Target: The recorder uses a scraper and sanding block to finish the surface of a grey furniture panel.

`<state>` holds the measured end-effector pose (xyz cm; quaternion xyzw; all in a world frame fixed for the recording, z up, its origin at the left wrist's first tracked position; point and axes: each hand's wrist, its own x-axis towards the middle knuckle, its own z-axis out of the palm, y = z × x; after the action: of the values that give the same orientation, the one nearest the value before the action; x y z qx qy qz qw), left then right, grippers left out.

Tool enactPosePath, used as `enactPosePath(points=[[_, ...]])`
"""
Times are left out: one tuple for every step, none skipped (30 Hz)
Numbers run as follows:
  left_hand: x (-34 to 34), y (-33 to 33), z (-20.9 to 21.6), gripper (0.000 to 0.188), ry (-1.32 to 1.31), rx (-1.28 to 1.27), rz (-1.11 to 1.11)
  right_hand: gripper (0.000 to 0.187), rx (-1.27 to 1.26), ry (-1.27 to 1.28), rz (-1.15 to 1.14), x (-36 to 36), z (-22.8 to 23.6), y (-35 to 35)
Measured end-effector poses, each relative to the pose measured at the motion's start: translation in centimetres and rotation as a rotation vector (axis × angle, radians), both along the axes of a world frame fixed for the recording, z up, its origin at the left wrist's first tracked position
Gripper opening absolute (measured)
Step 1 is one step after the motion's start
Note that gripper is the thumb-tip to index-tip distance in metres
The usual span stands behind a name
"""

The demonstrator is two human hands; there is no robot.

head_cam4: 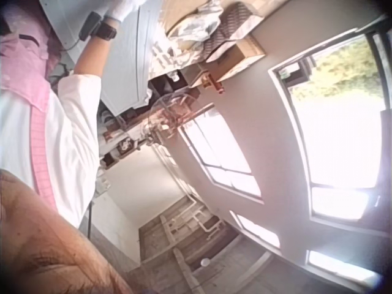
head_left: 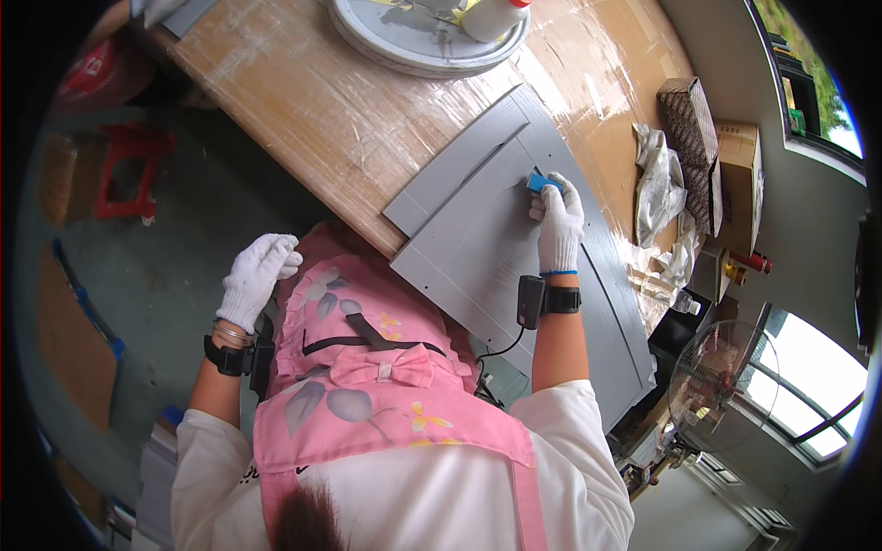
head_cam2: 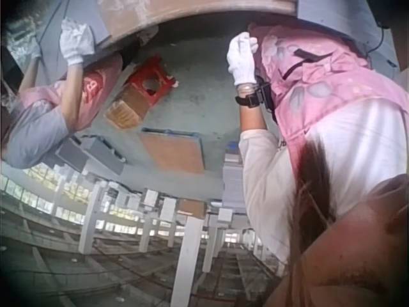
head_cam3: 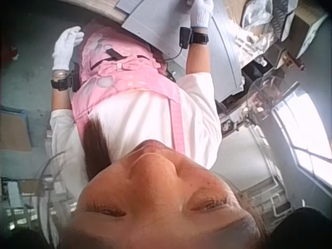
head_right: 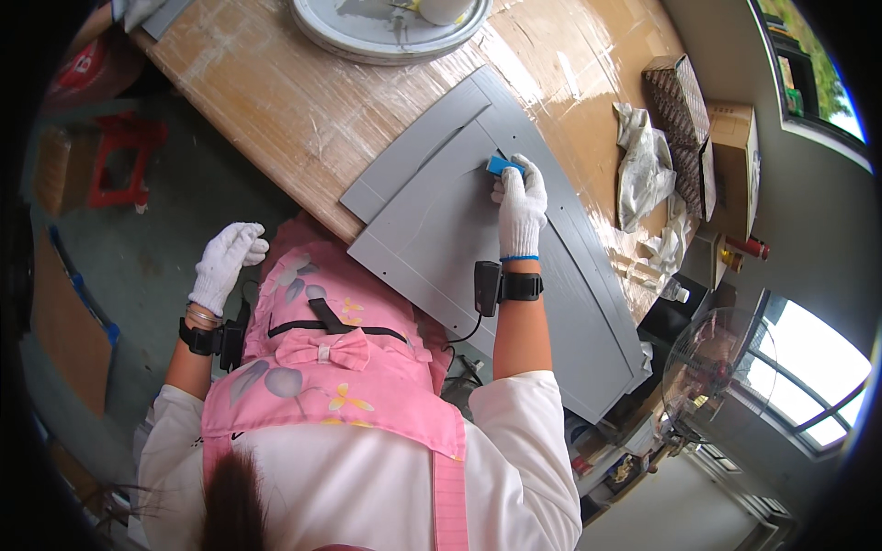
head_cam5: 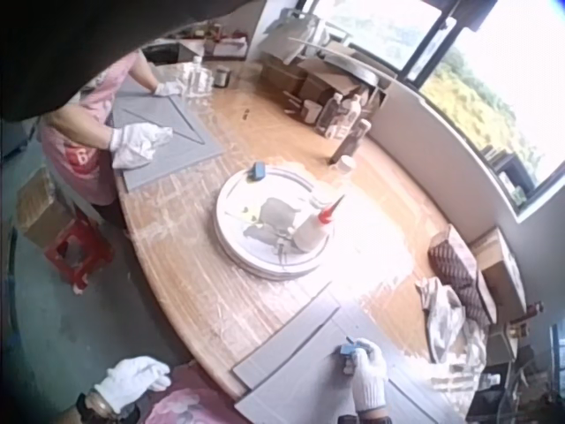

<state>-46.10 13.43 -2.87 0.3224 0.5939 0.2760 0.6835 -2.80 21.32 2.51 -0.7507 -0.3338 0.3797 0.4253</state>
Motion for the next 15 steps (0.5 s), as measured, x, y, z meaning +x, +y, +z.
enactPosePath(points=[[0.0,0.1,0.0,0.033,-0.012,0.006,-0.004,0.032,0.018,-0.011,-0.041,0.0,-0.1,0.0],[0.0,0.1,-0.1,0.033,-0.023,0.01,-0.009,0.032,0.022,-0.043,-0.039,-0.2,-0.1,0.2],[0.1,0.1,0.1,0.033,-0.017,0.013,-0.008,0.032,0.026,-0.074,-0.038,-0.5,0.0,0.4],[0.2,0.2,0.3,0.033,-0.01,0.015,-0.008,0.032,0.03,-0.107,-0.036,-0.7,0.0,0.5],[0.3,0.3,0.5,0.033,-0.005,0.017,-0.008,0.033,0.021,-0.118,-0.023,-0.9,0.0,0.4],[0.2,0.4,0.6,0.033,-0.003,0.005,-0.011,0.033,0.011,-0.129,-0.01,-1.1,-0.1,0.4],[0.2,0.4,0.7,0.032,-0.001,-0.006,-0.015,0.033,0.001,-0.14,0.003,-1.2,-0.1,0.3],[0.1,0.4,0.8,0.032,0.001,-0.018,-0.016,0.033,-0.021,-0.145,0.036,-1.3,0.1,0.0],[0.1,0.4,0.7,0.032,0.006,-0.011,-0.011,0.033,-0.029,-0.152,0.043,-1.3,0.2,-0.3],[0.1,0.2,0.4,0.032,0.012,-0.004,-0.006,0.033,-0.038,-0.16,0.051,-1.3,0.2,-0.5],[0.1,0.1,0.3,0.033,0.017,0.003,-0.003,0.033,-0.047,-0.167,0.056,-1.3,0.1,-0.7],[0.1,0.1,0.3,0.033,0.011,0.004,-0.004,0.032,-0.004,-0.155,0.032,-1.2,-0.2,-0.8],[0.1,0.0,0.2,0.032,0.004,0.004,-0.004,0.032,0.011,-0.165,-0.003,-1.2,-0.2,-0.7],[0.1,0.0,0.2,0.032,-0.001,0.004,-0.004,0.032,0.026,-0.173,-0.038,-1.4,-0.3,-0.4],[0.1,0.0,0.3,0.032,0.001,0.005,-0.005,0.031,0.04,-0.182,-0.073,-1.5,-0.4,-0.1]])
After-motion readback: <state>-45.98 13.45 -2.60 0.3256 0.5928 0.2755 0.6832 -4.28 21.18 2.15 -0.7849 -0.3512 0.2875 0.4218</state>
